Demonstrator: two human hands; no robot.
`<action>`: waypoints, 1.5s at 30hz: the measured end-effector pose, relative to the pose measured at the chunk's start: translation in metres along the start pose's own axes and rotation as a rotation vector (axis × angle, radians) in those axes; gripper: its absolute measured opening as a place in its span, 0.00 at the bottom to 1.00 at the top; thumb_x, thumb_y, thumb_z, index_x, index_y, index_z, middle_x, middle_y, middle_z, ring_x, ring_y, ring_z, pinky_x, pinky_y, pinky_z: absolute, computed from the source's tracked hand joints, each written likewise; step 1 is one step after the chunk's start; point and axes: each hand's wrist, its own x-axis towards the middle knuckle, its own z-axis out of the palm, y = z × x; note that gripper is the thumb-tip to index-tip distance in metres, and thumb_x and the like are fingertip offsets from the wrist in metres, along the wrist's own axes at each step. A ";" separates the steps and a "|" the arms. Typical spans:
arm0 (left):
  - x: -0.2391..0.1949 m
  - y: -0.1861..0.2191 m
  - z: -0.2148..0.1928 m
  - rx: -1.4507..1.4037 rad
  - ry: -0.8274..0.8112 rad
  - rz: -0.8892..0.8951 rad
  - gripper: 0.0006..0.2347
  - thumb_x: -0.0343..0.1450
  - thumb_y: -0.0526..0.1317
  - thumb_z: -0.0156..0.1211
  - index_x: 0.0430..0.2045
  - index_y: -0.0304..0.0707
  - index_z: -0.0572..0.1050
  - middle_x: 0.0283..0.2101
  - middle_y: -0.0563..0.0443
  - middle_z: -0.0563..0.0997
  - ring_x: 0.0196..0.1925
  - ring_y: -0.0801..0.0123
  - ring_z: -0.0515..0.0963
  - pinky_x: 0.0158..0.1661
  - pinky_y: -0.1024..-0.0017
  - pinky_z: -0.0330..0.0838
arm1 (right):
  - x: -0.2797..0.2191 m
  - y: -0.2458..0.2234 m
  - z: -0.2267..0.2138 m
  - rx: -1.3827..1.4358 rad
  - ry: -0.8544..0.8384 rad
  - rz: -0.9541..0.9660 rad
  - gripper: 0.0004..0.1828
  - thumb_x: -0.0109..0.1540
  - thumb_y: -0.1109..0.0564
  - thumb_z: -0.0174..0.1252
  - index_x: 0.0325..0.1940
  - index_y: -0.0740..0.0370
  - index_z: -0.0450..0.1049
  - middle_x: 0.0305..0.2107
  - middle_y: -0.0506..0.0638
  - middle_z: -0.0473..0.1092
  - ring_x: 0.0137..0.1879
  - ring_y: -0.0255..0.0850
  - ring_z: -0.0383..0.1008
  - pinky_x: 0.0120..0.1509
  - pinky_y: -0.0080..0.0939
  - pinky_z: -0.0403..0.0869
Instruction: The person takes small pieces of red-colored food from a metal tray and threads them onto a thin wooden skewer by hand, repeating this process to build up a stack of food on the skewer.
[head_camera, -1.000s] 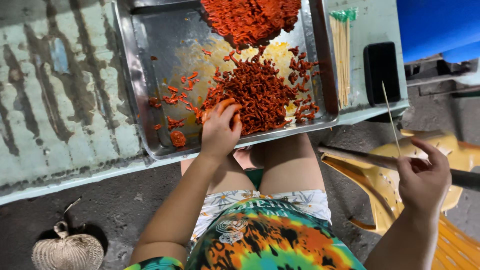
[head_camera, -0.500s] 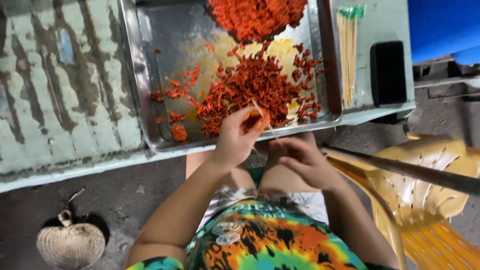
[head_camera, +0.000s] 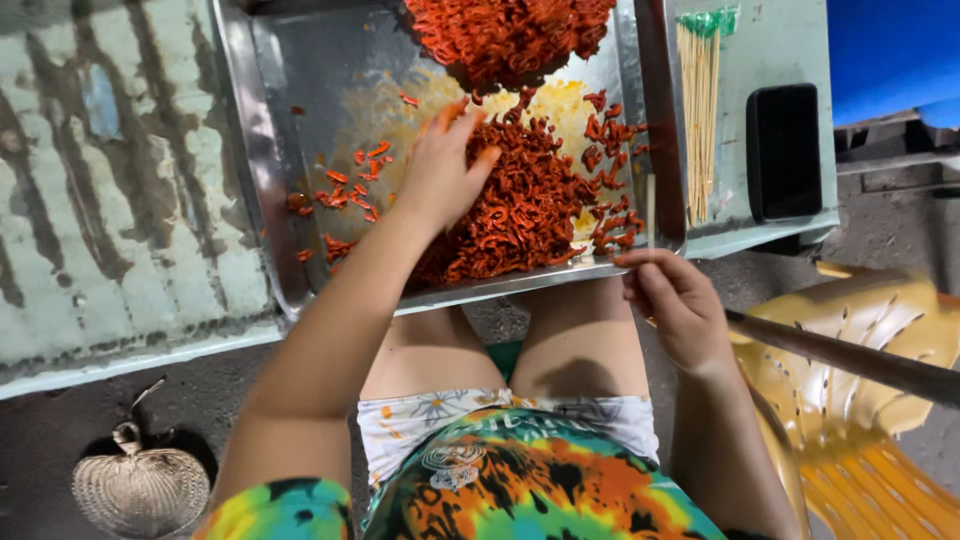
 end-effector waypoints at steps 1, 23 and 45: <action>0.009 0.000 0.007 0.034 -0.011 0.008 0.25 0.72 0.48 0.66 0.60 0.34 0.70 0.64 0.29 0.68 0.64 0.37 0.69 0.60 0.52 0.65 | -0.004 0.001 -0.003 -0.016 0.038 0.005 0.15 0.74 0.56 0.49 0.58 0.67 0.75 0.33 0.46 0.70 0.35 0.28 0.63 0.38 0.28 0.61; 0.035 0.092 -0.035 -0.312 -0.327 0.295 0.10 0.68 0.37 0.67 0.41 0.38 0.78 0.43 0.43 0.81 0.47 0.57 0.83 0.50 0.65 0.77 | -0.006 0.013 -0.012 -0.092 0.111 -0.038 0.14 0.73 0.56 0.49 0.58 0.66 0.74 0.33 0.45 0.71 0.37 0.28 0.65 0.42 0.28 0.65; -0.009 -0.028 -0.010 0.160 0.163 0.253 0.09 0.70 0.34 0.61 0.43 0.40 0.78 0.43 0.42 0.80 0.45 0.47 0.80 0.46 0.55 0.76 | 0.013 0.006 0.012 -0.316 0.081 -0.222 0.11 0.73 0.59 0.50 0.55 0.66 0.74 0.47 0.49 0.69 0.45 0.33 0.72 0.52 0.33 0.72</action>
